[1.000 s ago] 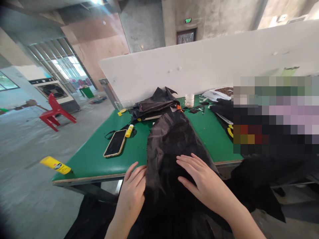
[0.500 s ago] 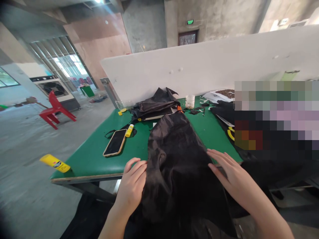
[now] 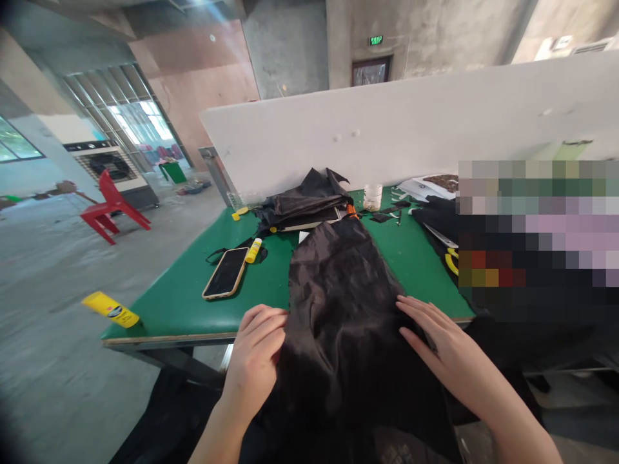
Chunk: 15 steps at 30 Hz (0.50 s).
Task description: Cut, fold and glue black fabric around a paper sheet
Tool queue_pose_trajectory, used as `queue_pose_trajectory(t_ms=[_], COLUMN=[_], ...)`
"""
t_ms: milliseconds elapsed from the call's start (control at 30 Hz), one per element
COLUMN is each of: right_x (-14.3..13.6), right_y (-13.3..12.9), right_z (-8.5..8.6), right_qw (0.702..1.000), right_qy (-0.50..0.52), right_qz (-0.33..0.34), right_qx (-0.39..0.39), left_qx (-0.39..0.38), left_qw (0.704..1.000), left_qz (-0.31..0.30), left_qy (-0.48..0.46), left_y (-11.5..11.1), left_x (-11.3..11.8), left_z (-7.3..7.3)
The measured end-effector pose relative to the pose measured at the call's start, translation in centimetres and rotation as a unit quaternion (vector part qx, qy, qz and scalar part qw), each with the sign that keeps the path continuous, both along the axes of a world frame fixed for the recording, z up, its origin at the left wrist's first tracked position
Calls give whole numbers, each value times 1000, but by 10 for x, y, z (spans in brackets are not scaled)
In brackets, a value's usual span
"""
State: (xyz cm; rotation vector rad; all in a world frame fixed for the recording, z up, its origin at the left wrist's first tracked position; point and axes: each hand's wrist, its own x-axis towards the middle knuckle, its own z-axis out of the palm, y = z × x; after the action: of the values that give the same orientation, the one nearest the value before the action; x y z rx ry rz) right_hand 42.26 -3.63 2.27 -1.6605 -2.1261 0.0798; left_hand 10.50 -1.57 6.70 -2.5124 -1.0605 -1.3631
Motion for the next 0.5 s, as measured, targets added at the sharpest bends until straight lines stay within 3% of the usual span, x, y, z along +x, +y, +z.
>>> queue_pose_trajectory(t_ms=[133, 233, 333, 433, 500], right_x=[-2, -2, -5, -10, -14], right_y=[-1, -1, 0, 1, 1], right_z=[-1, -3, -4, -1, 0], right_qw=[1000, 1000, 1000, 999, 998], right_qy=[1, -2, -10, -28, -36], right_qz=[6, 12, 26, 39, 47], right_qx=[-26, -25, -8, 1, 2], left_qx=[-27, -29, -122, -312, -395], left_qw=[999, 998, 982, 901, 841], left_qz=[3, 21, 43, 56, 30], left_qy=[-32, -53, -137, -296, -368], left_y=[-8, -11, -9, -4, -2], left_x=[3, 7, 13, 21, 26], left_z=[7, 4, -7, -19, -24])
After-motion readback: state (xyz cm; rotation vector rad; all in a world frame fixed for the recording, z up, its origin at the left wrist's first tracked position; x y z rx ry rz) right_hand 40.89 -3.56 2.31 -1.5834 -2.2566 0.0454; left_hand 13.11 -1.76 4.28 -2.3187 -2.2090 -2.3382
